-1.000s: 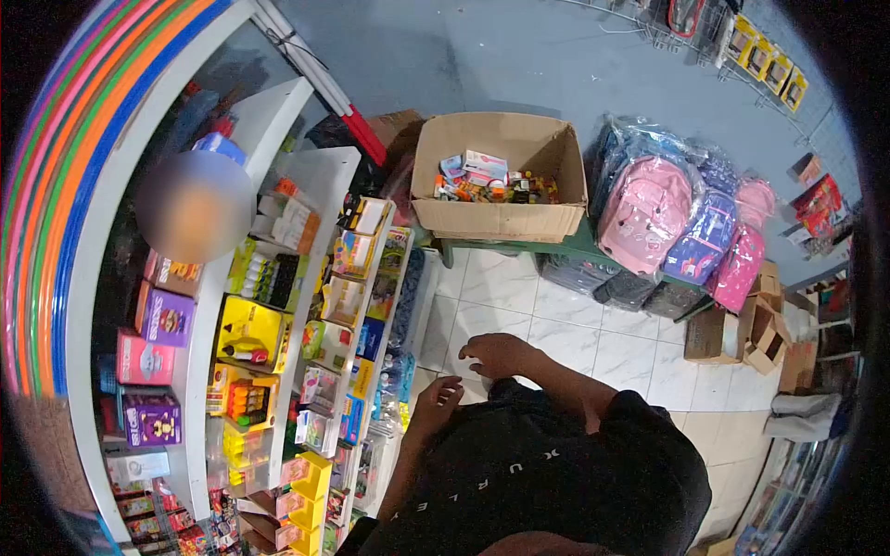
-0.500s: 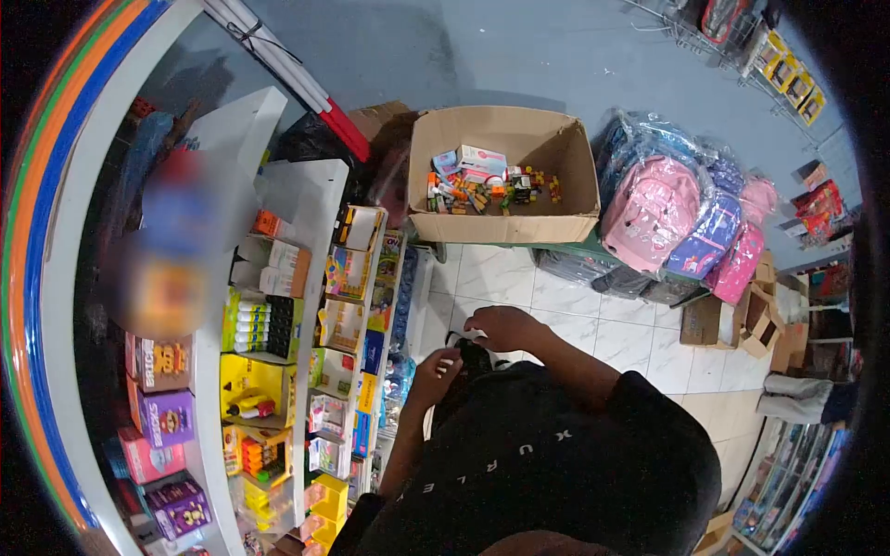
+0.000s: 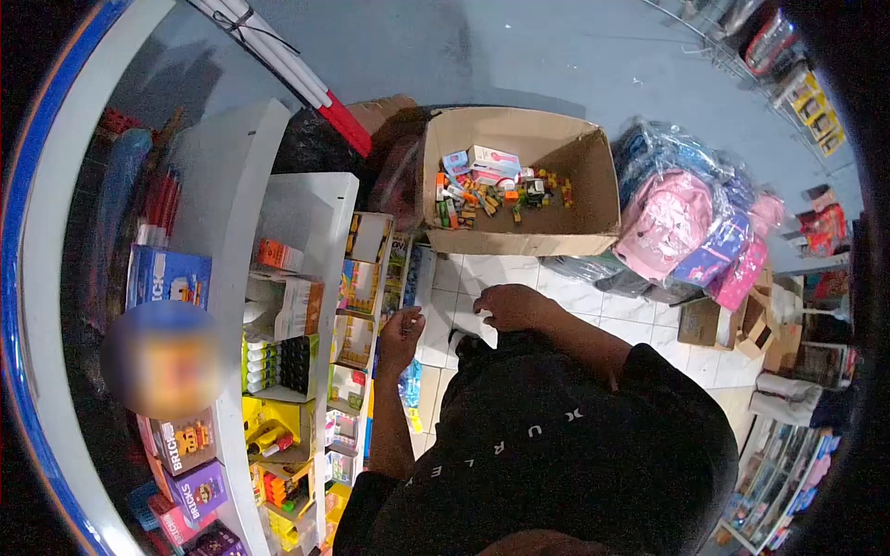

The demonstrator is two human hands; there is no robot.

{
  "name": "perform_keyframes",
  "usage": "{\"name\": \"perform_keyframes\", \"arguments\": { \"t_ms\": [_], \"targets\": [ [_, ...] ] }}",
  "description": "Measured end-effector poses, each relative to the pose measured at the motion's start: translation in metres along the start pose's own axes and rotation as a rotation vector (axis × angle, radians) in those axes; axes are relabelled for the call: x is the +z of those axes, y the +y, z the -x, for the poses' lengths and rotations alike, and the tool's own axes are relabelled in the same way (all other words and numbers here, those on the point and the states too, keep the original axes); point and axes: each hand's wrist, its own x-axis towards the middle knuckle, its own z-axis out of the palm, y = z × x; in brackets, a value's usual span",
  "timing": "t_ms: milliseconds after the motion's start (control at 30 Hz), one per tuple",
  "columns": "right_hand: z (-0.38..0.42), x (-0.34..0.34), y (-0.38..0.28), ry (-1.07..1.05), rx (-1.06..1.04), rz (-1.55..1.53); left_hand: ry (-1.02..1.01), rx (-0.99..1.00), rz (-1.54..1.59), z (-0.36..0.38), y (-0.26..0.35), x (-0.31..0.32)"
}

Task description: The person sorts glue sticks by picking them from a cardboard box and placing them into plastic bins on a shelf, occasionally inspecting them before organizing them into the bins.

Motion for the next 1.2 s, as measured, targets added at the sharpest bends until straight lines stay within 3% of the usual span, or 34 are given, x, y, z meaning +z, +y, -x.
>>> {"name": "perform_keyframes", "arguments": {
  "t_ms": [167, 233, 367, 433, 633, 667, 700, 767, 1033, 1133, 1167, 1200],
  "targets": [
    [-0.030, -0.037, 0.038, -0.022, -0.090, -0.063, 0.077, -0.062, -0.003, 0.000, 0.014, 0.027],
    [-0.048, -0.043, 0.082, 0.115, -0.146, -0.037, 0.094, -0.103, -0.003, 0.002, 0.028, 0.044],
    [-0.086, -0.067, 0.163, 0.120, 0.007, 0.072, 0.102, -0.150, 0.002, 0.004, 0.042, 0.080],
    [-0.102, -0.069, 0.202, 0.071, 0.090, 0.072, 0.106, -0.303, 0.066, 0.005, 0.055, 0.097],
    [-0.148, -0.017, 0.295, -0.166, 0.266, -0.005, 0.164, -0.474, 0.147, 0.015, 0.047, 0.131],
    [-0.158, -0.008, 0.301, -0.176, 0.271, -0.012, 0.135, -0.531, 0.030, 0.014, 0.051, 0.134],
    [-0.168, 0.000, 0.306, -0.179, 0.275, -0.023, 0.169, -0.418, 0.029, 0.016, 0.055, 0.136],
    [-0.187, 0.011, 0.307, -0.141, 0.265, -0.047, 0.196, -0.548, 0.124, 0.025, 0.042, 0.145],
    [-0.261, 0.024, 0.291, 0.006, 0.306, 0.012, 0.283, -0.768, 0.108, 0.046, 0.041, 0.173],
    [-0.275, 0.023, 0.285, 0.052, 0.362, 0.105, 0.285, -0.757, 0.147, 0.055, 0.040, 0.182],
    [-0.276, 0.022, 0.283, 0.066, 0.384, 0.140, 0.309, -0.807, 0.322, 0.072, 0.020, 0.189],
    [-0.277, 0.020, 0.283, 0.079, 0.400, 0.172, 0.310, -0.739, 0.211, 0.065, 0.031, 0.189]
  ]
}}
